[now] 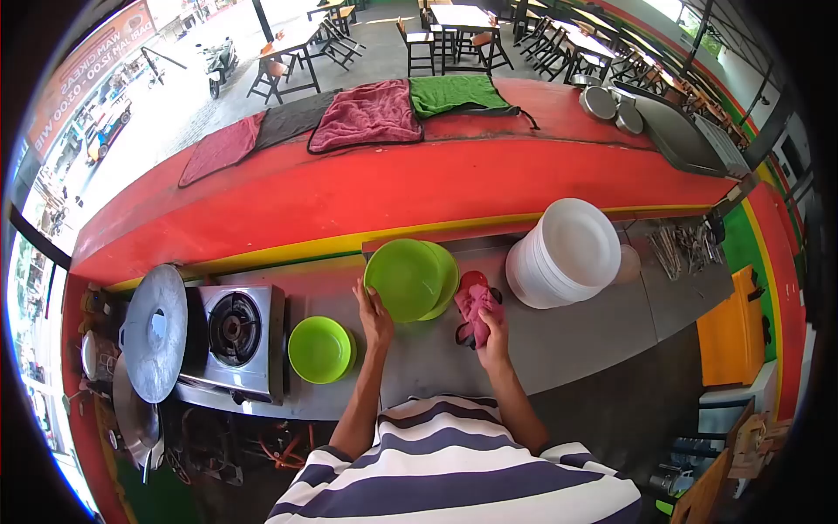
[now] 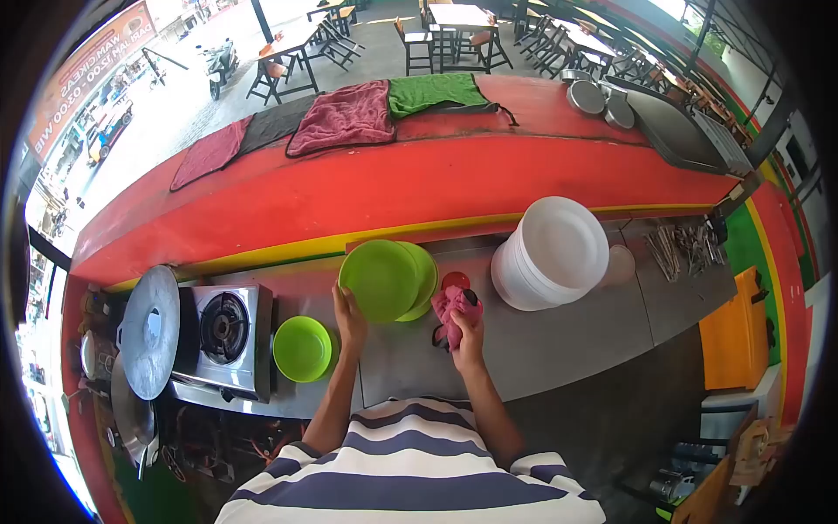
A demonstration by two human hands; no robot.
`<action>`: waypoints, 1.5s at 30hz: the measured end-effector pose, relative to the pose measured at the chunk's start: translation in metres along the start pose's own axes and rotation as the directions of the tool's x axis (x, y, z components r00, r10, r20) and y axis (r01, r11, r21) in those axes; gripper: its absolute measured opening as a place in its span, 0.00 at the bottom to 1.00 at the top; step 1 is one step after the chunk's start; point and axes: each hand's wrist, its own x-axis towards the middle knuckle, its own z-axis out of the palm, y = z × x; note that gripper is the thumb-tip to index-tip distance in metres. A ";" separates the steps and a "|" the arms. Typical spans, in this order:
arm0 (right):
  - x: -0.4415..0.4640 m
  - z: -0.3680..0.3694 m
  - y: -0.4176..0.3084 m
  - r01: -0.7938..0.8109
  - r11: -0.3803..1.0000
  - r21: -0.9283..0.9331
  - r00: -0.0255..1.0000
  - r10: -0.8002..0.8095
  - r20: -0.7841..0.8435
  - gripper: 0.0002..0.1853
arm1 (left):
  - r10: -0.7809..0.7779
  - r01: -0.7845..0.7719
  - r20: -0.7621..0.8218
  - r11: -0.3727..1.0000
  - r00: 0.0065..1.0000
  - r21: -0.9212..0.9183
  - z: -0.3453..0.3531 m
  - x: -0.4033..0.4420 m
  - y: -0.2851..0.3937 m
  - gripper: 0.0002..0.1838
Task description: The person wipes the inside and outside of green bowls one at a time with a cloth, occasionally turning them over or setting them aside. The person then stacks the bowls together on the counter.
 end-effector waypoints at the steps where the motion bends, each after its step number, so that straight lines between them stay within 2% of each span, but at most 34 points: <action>1: -0.003 0.006 -0.001 0.019 1.000 -0.011 1.000 -0.019 -0.006 0.25 | 0.009 -0.009 0.000 0.995 1.000 -0.101 -0.007 0.000 0.020 0.26; 2: -0.006 0.013 -0.002 0.039 0.999 -0.022 0.999 -0.039 -0.011 0.24 | 0.019 -0.019 -0.002 0.979 1.000 -0.201 -0.012 -0.001 0.033 0.25; 3: 0.002 0.019 -0.015 0.080 0.989 -0.128 0.996 -0.076 0.035 0.25 | 0.033 -0.039 -0.030 0.975 0.999 -0.220 -0.005 0.004 0.040 0.25; 5: -0.009 0.041 -0.023 0.112 0.946 -0.305 0.992 -0.089 0.087 0.26 | 0.028 -0.040 -0.065 0.980 0.997 -0.197 -0.019 0.002 0.046 0.26; 7: -0.020 0.056 -0.008 0.101 0.913 -0.396 0.989 -0.050 0.137 0.28 | -0.022 0.020 -0.011 0.980 1.000 -0.200 -0.037 -0.003 0.039 0.27; 8: -0.026 0.066 0.001 0.200 0.845 -0.495 0.971 -0.103 0.216 0.30 | -0.049 0.052 0.017 0.979 0.999 -0.197 -0.047 -0.007 0.037 0.28; 9: -0.032 0.077 0.010 0.304 0.760 -0.574 0.943 -0.156 0.293 0.32 | -0.085 0.099 0.072 0.972 0.994 -0.211 -0.054 -0.013 0.040 0.29; 10: -0.031 0.089 0.019 0.499 0.568 -0.654 0.862 -0.247 0.443 0.35 | -0.120 0.146 0.126 0.963 0.985 -0.225 -0.061 -0.022 0.052 0.29; 11: -0.036 0.100 0.032 0.600 0.417 -0.683 0.799 -0.262 0.541 0.37 | -0.154 0.194 0.178 0.952 0.972 -0.236 -0.067 -0.032 0.065 0.30; 12: -0.042 0.110 0.044 0.688 0.257 -0.679 0.725 -0.274 0.632 0.38 | -0.256 0.290 0.209 0.945 0.944 -0.153 -0.076 -0.042 0.086 0.29; 14: -0.055 0.126 0.069 0.737 0.091 -0.670 0.670 -0.227 0.706 0.38 | -0.178 0.199 0.110 0.954 0.978 -0.224 -0.078 -0.058 0.092 0.29; 15: -0.062 0.134 0.069 0.752 0.179 -0.634 0.655 -0.103 0.748 0.39 | -0.138 0.147 0.053 0.955 0.989 -0.257 -0.083 -0.062 0.092 0.28; 16: -0.070 0.145 0.065 0.752 0.268 -0.602 0.620 0.019 0.784 0.40 | -0.216 0.220 0.049 0.924 0.975 -0.314 -0.096 -0.061 0.082 0.28; 17: -0.075 0.153 0.065 0.738 0.354 -0.574 0.566 0.136 0.813 0.40 | -0.205 0.204 0.033 0.920 0.978 -0.334 -0.109 -0.060 0.078 0.28; 18: -0.084 0.157 0.071 0.726 0.410 -0.551 0.534 0.168 0.829 0.40 | -0.197 0.191 0.020 0.916 0.980 -0.352 -0.123 -0.060 0.077 0.28; 20: -0.105 0.158 0.070 0.643 0.420 -0.640 0.520 0.375 0.768 0.38 | -0.226 0.223 0.033 0.913 0.974 -0.342 -0.153 -0.060 0.078 0.28; 21: -0.115 0.160 0.066 0.601 0.416 -0.683 0.498 0.473 0.726 0.37 | -0.233 0.231 0.026 0.935 0.972 -0.268 -0.164 -0.060 0.073 0.28; 23: -0.125 0.156 0.067 0.721 0.363 -0.591 0.440 0.420 0.794 0.31 | -0.246 0.245 0.010 0.963 0.969 -0.111 -0.186 -0.061 0.063 0.28; 26: -0.121 0.141 0.078 0.831 0.250 -0.497 0.398 0.358 0.845 0.24 | -0.288 0.295 0.065 0.946 0.955 -0.133 -0.207 -0.065 0.060 0.29; 29: -0.116 0.151 0.092 0.894 -0.019 -0.448 0.441 0.222 0.870 0.22 | -0.086 0.084 -0.009 0.989 0.996 -0.124 -0.208 -0.073 0.058 0.30; 32: -0.123 0.160 0.111 0.799 -0.128 -0.587 0.600 0.118 0.791 0.24 | -0.326 0.346 0.132 0.921 0.936 -0.182 -0.221 -0.081 0.067 0.28; 35: -0.155 0.160 0.129 0.725 -0.132 -0.676 0.688 0.114 0.716 0.27 | -0.181 0.187 0.071 0.979 0.981 -0.077 -0.226 -0.088 0.059 0.26; 36: -0.167 0.163 0.136 0.717 -0.083 -0.693 0.696 0.157 0.701 0.27 | -0.163 0.167 0.040 0.979 0.986 -0.118 -0.226 -0.090 0.053 0.25; 38: -0.187 0.164 0.148 0.680 0.007 -0.733 0.710 0.243 0.661 0.26 | -0.126 0.131 0.071 0.990 0.989 -0.056 -0.224 -0.091 0.042 0.24; 40: -0.188 0.167 0.161 0.499 0.393 -0.772 0.760 0.231 0.608 0.25 | -0.144 0.148 0.106 0.989 0.984 -0.031 -0.225 -0.095 0.041 0.24; 41: -0.183 0.170 0.164 0.379 0.565 -0.733 0.781 0.230 0.581 0.25 | -0.229 0.240 0.121 0.967 0.966 -0.087 -0.228 -0.094 0.045 0.25; 42: -0.182 0.180 0.158 -0.002 0.696 -0.718 0.841 0.390 0.375 0.22 | -0.310 0.328 0.137 0.934 0.941 -0.142 -0.231 -0.092 0.051 0.25; 43: -0.177 0.185 0.158 0.034 0.739 -0.672 0.877 0.300 0.374 0.22 | -0.387 0.412 0.156 0.890 0.909 -0.195 -0.233 -0.092 0.055 0.25; 45: -0.162 0.198 0.157 0.130 0.808 -0.574 0.925 0.109 0.364 0.21 | -0.298 0.319 0.117 0.916 0.947 -0.243 -0.229 -0.096 0.057 0.26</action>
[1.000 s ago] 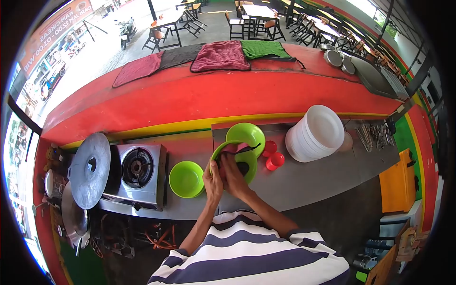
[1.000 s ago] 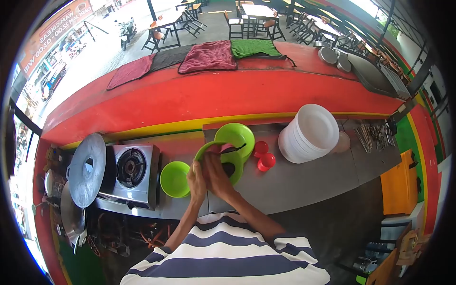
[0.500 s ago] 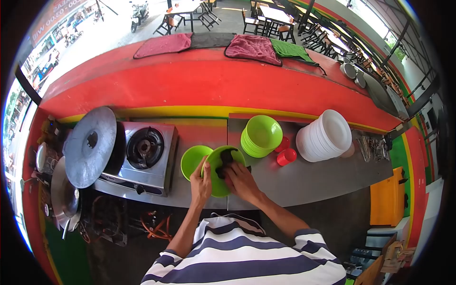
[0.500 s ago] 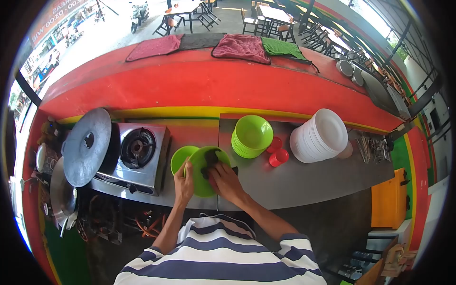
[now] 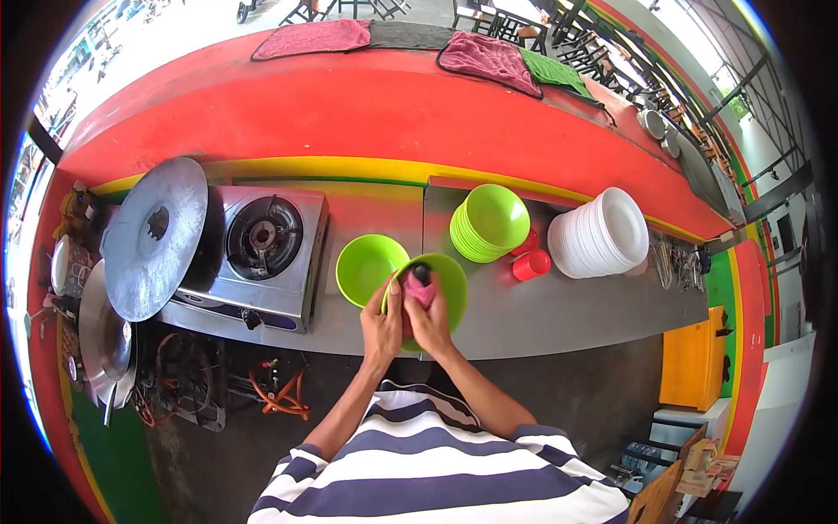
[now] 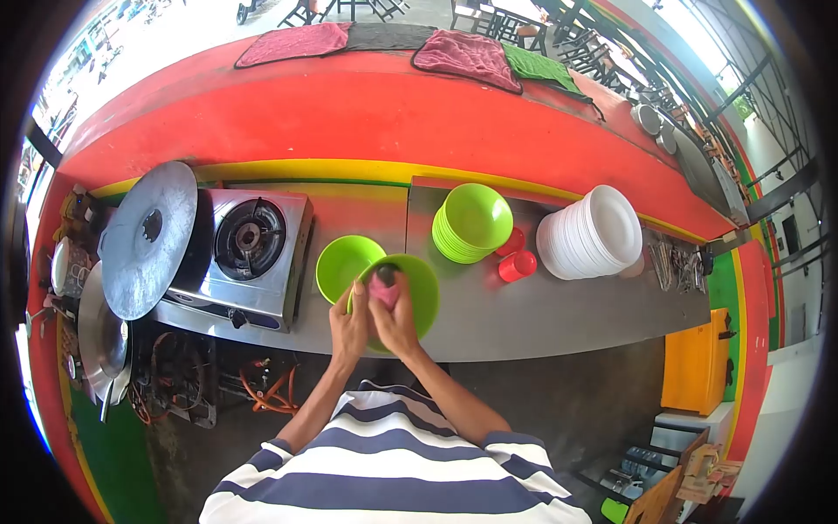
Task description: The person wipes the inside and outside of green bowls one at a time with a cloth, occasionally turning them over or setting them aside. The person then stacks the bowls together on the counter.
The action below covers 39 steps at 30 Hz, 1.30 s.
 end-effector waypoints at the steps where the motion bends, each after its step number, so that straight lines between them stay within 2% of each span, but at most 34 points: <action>1: 0.010 -0.006 0.010 0.123 0.980 -0.158 0.992 -0.125 -0.002 0.24 | 0.020 -0.020 -0.018 1.000 1.000 -0.021 0.001 -0.003 -0.001 0.26; 4: 0.005 -0.003 0.001 0.334 0.844 -0.419 0.940 -0.333 0.079 0.28 | 0.063 -0.066 -0.063 0.997 0.996 -0.049 0.001 -0.004 0.005 0.26; 5: 0.000 -0.001 -0.006 0.364 0.842 -0.398 0.929 -0.296 0.224 0.32 | 0.053 -0.057 -0.078 0.997 0.996 -0.057 -0.003 -0.003 0.004 0.26; 8: -0.019 -0.011 -0.019 0.398 0.769 -0.500 0.861 -0.124 0.494 0.34 | 0.119 -0.123 -0.092 0.992 0.989 -0.036 -0.014 0.003 -0.001 0.25; 10: -0.024 -0.024 -0.017 0.504 0.639 -0.582 0.814 -0.125 0.567 0.37 | 0.126 -0.125 -0.084 0.992 0.988 0.023 -0.022 0.006 0.005 0.25; 11: -0.021 -0.032 -0.022 0.549 0.569 -0.612 0.791 -0.117 0.601 0.38 | 0.218 -0.215 -0.079 0.976 0.973 0.035 -0.023 0.008 0.006 0.24; 12: -0.017 -0.041 -0.027 0.596 0.492 -0.635 0.765 -0.104 0.636 0.39 | 0.224 -0.221 -0.066 0.974 0.972 0.050 -0.026 0.009 0.010 0.24; 13: -0.012 -0.049 -0.034 0.616 0.377 -0.692 0.760 -0.052 0.648 0.42 | 0.232 -0.228 -0.057 0.972 0.971 0.062 -0.030 0.009 0.017 0.24; 16: -0.009 -0.054 -0.042 0.596 0.369 -0.713 0.784 -0.076 0.616 0.46 | 0.250 -0.246 -0.063 0.968 0.966 0.055 -0.035 0.012 0.030 0.22; 19: -0.024 -0.035 -0.036 0.611 0.353 -0.709 0.749 0.034 0.662 0.49 | 0.270 -0.265 -0.048 0.960 0.962 0.093 -0.038 0.012 0.040 0.22; 22: -0.039 -0.003 -0.041 0.531 0.702 -0.474 0.675 -0.012 0.738 0.50 | 0.263 -0.258 -0.026 0.958 0.964 0.123 -0.035 0.011 0.042 0.22; 23: -0.042 0.000 -0.043 0.494 0.742 -0.453 0.667 0.011 0.745 0.53 | 0.264 -0.259 -0.032 0.959 0.964 0.116 -0.036 0.011 0.041 0.22; 26: -0.036 -0.002 -0.040 0.514 0.697 -0.501 0.651 0.063 0.756 0.50 | 0.241 -0.234 -0.043 0.964 0.970 0.125 -0.043 0.011 0.039 0.23; 27: -0.036 -0.005 -0.035 0.574 0.634 -0.518 0.681 -0.018 0.732 0.46 | 0.216 -0.208 -0.039 0.968 0.976 0.138 -0.045 0.011 0.038 0.23; 30: -0.028 -0.025 -0.042 0.634 0.411 -0.655 0.715 0.010 0.699 0.45 | 0.136 -0.134 -0.004 0.984 0.991 0.119 -0.054 0.018 0.038 0.26; 31: -0.025 -0.032 -0.038 0.617 0.345 -0.707 0.759 -0.023 0.651 0.38 | 0.114 -0.116 0.021 0.988 0.993 0.100 -0.060 0.020 0.042 0.26; 34: -0.017 -0.045 -0.029 0.691 0.184 -0.699 0.723 -0.214 0.657 0.33 | 0.046 -0.051 0.090 0.997 0.995 0.061 -0.063 0.024 0.045 0.28; 37: -0.015 -0.040 -0.023 0.725 0.254 -0.641 0.688 -0.328 0.648 0.27 | 0.044 -0.046 0.139 0.999 0.989 0.006 -0.057 0.028 0.043 0.28; 39: -0.024 -0.028 -0.023 0.704 0.318 -0.635 0.706 -0.407 0.579 0.26 | 0.060 -0.048 0.182 0.997 0.982 -0.065 -0.054 0.025 0.047 0.28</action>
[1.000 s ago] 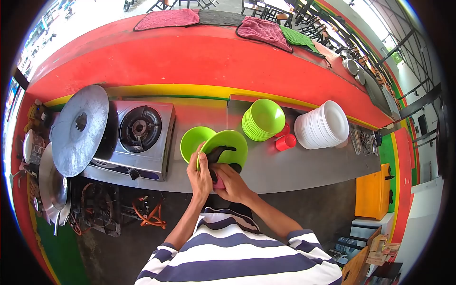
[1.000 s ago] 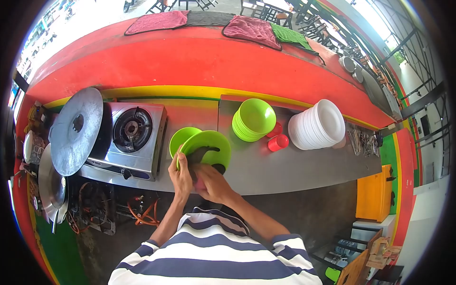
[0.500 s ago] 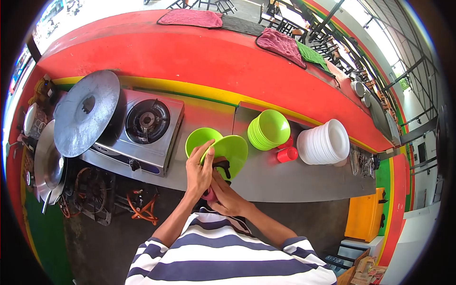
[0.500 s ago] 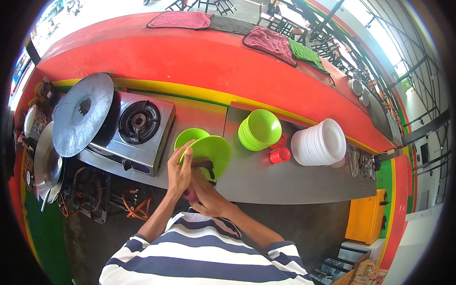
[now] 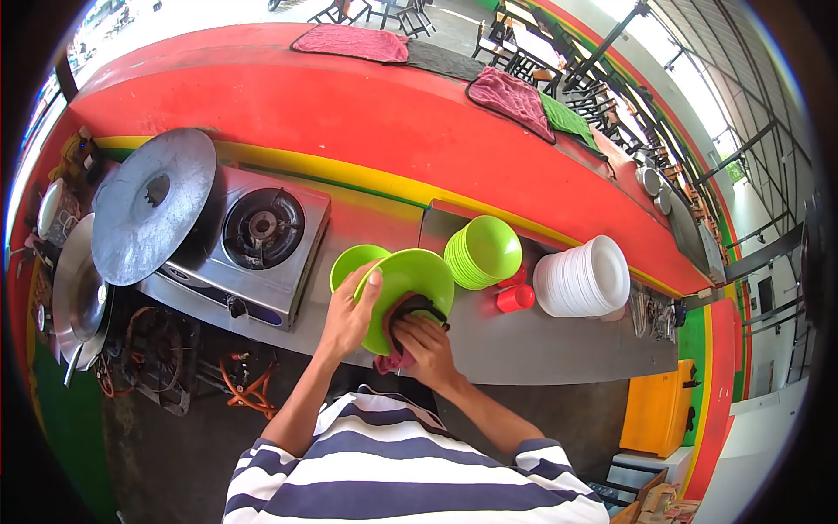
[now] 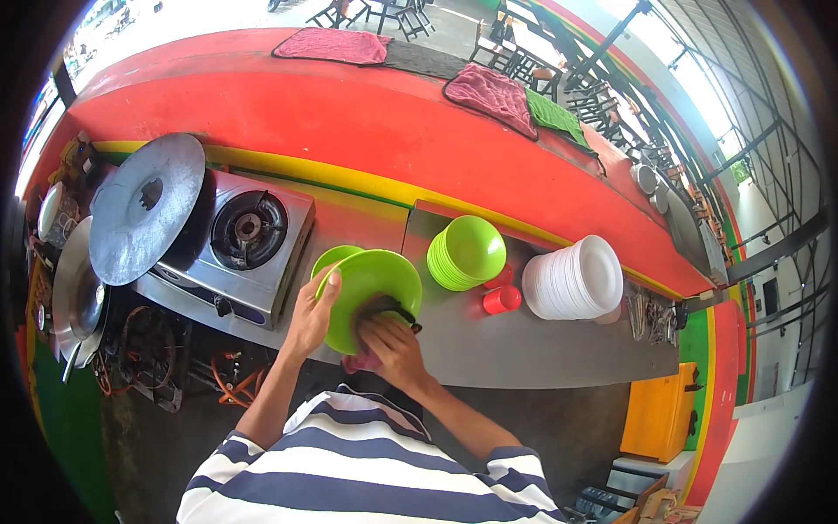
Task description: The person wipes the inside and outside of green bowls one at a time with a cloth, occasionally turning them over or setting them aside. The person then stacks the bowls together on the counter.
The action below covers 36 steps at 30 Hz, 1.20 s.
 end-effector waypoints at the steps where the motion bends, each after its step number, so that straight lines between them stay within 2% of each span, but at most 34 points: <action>1: 0.001 0.004 -0.006 -0.015 0.999 0.031 0.999 0.016 -0.049 0.25 | 0.078 -0.078 0.012 0.996 0.997 0.037 0.004 -0.001 -0.001 0.29; 3: 0.007 0.012 -0.020 -0.063 0.989 0.137 0.990 0.079 -0.119 0.28 | 0.223 -0.227 0.044 0.967 0.974 0.114 0.011 -0.009 -0.005 0.31; 4: 0.017 0.008 -0.034 -0.103 0.976 0.194 0.983 0.130 -0.129 0.28 | 0.221 -0.228 0.057 0.958 0.974 0.174 0.015 -0.011 -0.012 0.36; 6: 0.021 0.008 -0.043 -0.166 0.953 0.253 0.970 0.204 -0.132 0.28 | 0.068 -0.067 0.045 0.998 0.997 -0.014 0.013 -0.014 -0.014 0.36; 7: 0.019 0.007 -0.039 -0.147 0.965 0.215 0.982 0.169 -0.085 0.28 | -0.009 0.014 0.049 0.994 0.999 -0.108 0.010 -0.015 -0.014 0.35; 8: 0.015 0.004 -0.030 -0.126 0.976 0.178 0.990 0.134 -0.035 0.28 | 0.060 -0.060 -0.014 0.998 0.998 0.000 0.005 -0.012 -0.024 0.35; 11: -0.002 -0.002 0.002 -0.058 0.996 0.074 0.998 0.055 0.044 0.28 | -0.002 0.010 0.077 0.993 0.997 -0.115 -0.018 -0.006 -0.022 0.35; 14: -0.002 -0.013 0.012 -0.030 0.999 -0.019 0.998 0.031 0.061 0.26 | -0.016 0.017 0.039 1.000 0.999 -0.003 -0.010 -0.007 -0.018 0.36; 17: 0.005 -0.012 0.003 -0.106 0.994 0.018 0.993 0.105 0.045 0.29 | 0.073 -0.072 -0.044 0.997 0.996 0.012 0.017 -0.011 -0.015 0.36; 18: 0.008 -0.009 -0.007 -0.145 0.985 0.092 0.989 0.143 0.027 0.30 | 0.111 -0.111 -0.073 0.994 0.991 0.006 0.024 -0.014 -0.016 0.36; 20: 0.013 -0.002 -0.026 -0.217 0.946 0.239 0.975 0.224 -0.003 0.32 | 0.049 -0.049 0.001 0.997 0.999 0.065 0.029 -0.018 -0.016 0.35; 21: 0.010 -0.001 -0.026 -0.187 0.962 0.198 0.982 0.191 -0.003 0.33 | 0.016 -0.020 0.037 0.995 0.999 0.099 0.031 -0.020 -0.015 0.35; 23: 0.006 0.003 -0.023 -0.117 0.986 0.119 0.993 0.118 -0.001 0.36 | -0.025 0.027 0.041 0.998 0.999 -0.052 0.023 -0.016 -0.020 0.33; 25: -0.004 -0.001 -0.011 -0.099 0.994 0.041 0.994 0.098 0.040 0.31 | -0.031 0.035 0.021 0.984 0.999 -0.176 0.016 -0.012 -0.030 0.32; 26: -0.011 0.000 0.001 -0.066 0.998 -0.016 0.997 0.066 0.038 0.29 | -0.009 0.014 0.026 0.983 1.000 -0.181 0.012 -0.011 -0.031 0.32; 27: -0.010 -0.005 0.007 -0.031 0.997 -0.076 0.999 0.034 0.036 0.28 | 0.006 -0.002 0.023 0.989 1.000 -0.150 0.013 -0.008 -0.028 0.32; 28: -0.010 -0.010 0.012 -0.057 0.997 -0.044 0.998 0.058 0.018 0.24 | 0.018 -0.015 0.019 0.992 1.000 -0.122 0.015 -0.007 -0.025 0.32; 31: -0.007 -0.019 0.015 -0.048 0.997 -0.052 0.999 0.048 0.010 0.28 | 0.003 -0.005 -0.024 0.994 1.000 -0.107 0.026 -0.010 -0.016 0.33; 32: -0.005 -0.019 0.012 -0.075 0.997 -0.002 0.997 0.075 -0.003 0.29 | -0.010 0.005 -0.040 0.994 0.999 -0.112 0.032 -0.010 -0.014 0.34; 35: 0.001 -0.014 -0.009 -0.151 0.980 0.127 0.987 0.156 -0.033 0.29 | 0.166 -0.167 -0.063 0.986 0.984 -0.019 0.052 -0.017 -0.024 0.34; 36: 0.001 -0.010 -0.018 -0.170 0.973 0.156 0.983 0.178 -0.039 0.29 | 0.129 -0.129 0.015 0.989 0.992 0.068 0.048 -0.016 -0.027 0.34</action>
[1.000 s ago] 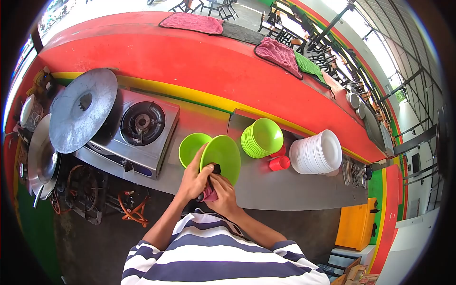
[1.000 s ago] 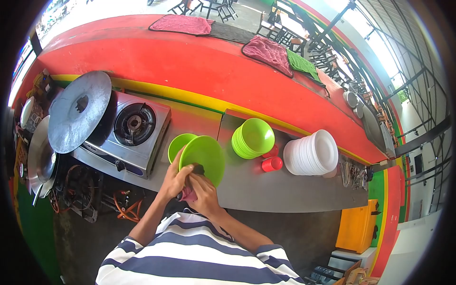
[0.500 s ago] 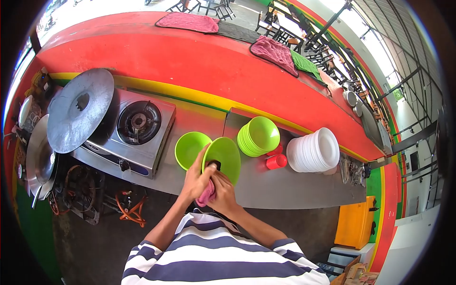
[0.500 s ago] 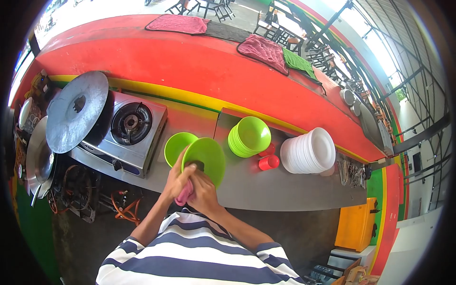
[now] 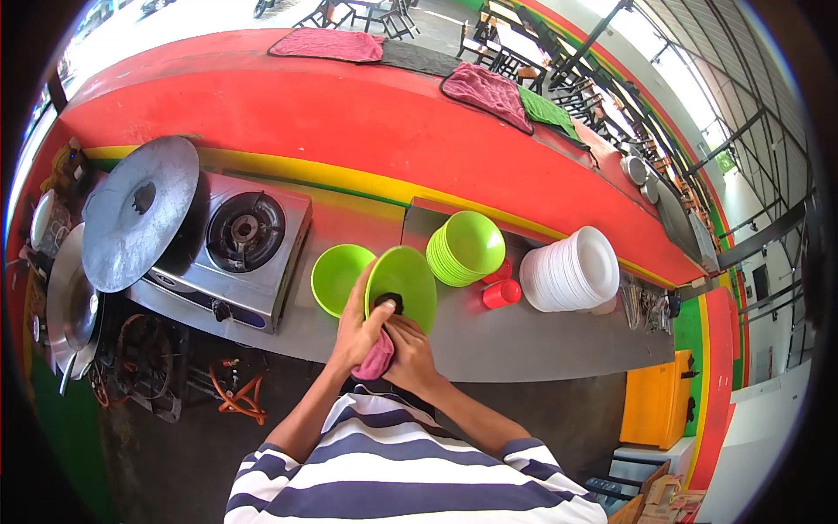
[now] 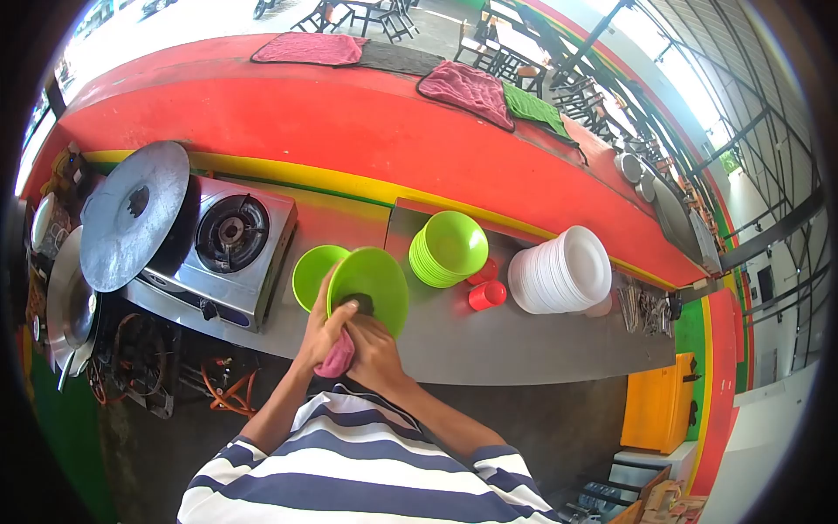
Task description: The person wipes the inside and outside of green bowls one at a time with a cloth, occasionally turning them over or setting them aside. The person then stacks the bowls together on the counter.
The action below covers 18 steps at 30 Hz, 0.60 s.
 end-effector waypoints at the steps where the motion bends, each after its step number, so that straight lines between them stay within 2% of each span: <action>1: -0.002 0.002 -0.004 -0.022 0.999 0.030 1.000 0.022 -0.010 0.29 | -0.055 0.056 0.013 0.993 0.998 -0.106 -0.002 0.000 -0.002 0.34; 3: -0.012 -0.003 0.008 0.047 0.997 -0.062 0.996 -0.043 0.074 0.29 | -0.162 0.171 0.055 0.937 0.985 -0.305 -0.009 0.003 0.000 0.34; 5: -0.020 -0.012 0.023 0.133 0.974 -0.185 0.986 -0.111 0.126 0.28 | -0.152 0.164 0.065 0.955 0.986 -0.247 -0.017 0.007 -0.001 0.34; 7: -0.025 -0.021 0.041 0.125 0.953 -0.274 0.988 -0.096 0.118 0.29 | -0.097 0.103 0.045 0.982 0.994 -0.158 -0.015 0.012 0.005 0.33; 9: -0.026 -0.029 0.048 0.125 0.941 -0.315 0.989 -0.091 0.118 0.33 | -0.128 0.142 0.092 0.975 0.988 -0.170 -0.009 0.017 0.009 0.35; 11: -0.022 -0.033 0.039 0.041 0.965 -0.260 0.997 -0.022 0.075 0.30 | -0.157 0.173 0.096 0.965 0.983 -0.199 0.002 0.019 0.010 0.36; 12: -0.019 -0.032 0.035 -0.001 0.973 -0.231 0.998 0.014 0.055 0.28 | -0.119 0.132 0.088 0.976 0.989 -0.174 0.010 0.017 0.007 0.36; 14: -0.023 -0.009 0.024 -0.089 0.996 -0.022 0.996 0.088 -0.027 0.28 | -0.046 0.055 0.080 0.991 0.996 -0.120 0.023 0.009 -0.003 0.36; 15: -0.026 -0.001 0.020 -0.129 0.988 0.088 0.989 0.135 -0.064 0.28 | -0.111 0.133 0.135 0.977 0.985 -0.167 0.022 0.009 -0.002 0.37; 17: -0.029 -0.006 0.020 -0.050 0.997 -0.055 0.999 0.050 -0.011 0.28 | -0.227 0.286 0.245 0.927 0.943 -0.242 0.011 0.012 0.002 0.37; 18: -0.030 -0.011 0.020 -0.004 0.992 -0.122 1.000 0.007 0.023 0.28 | -0.200 0.293 0.271 0.883 0.941 -0.367 0.006 0.014 0.001 0.37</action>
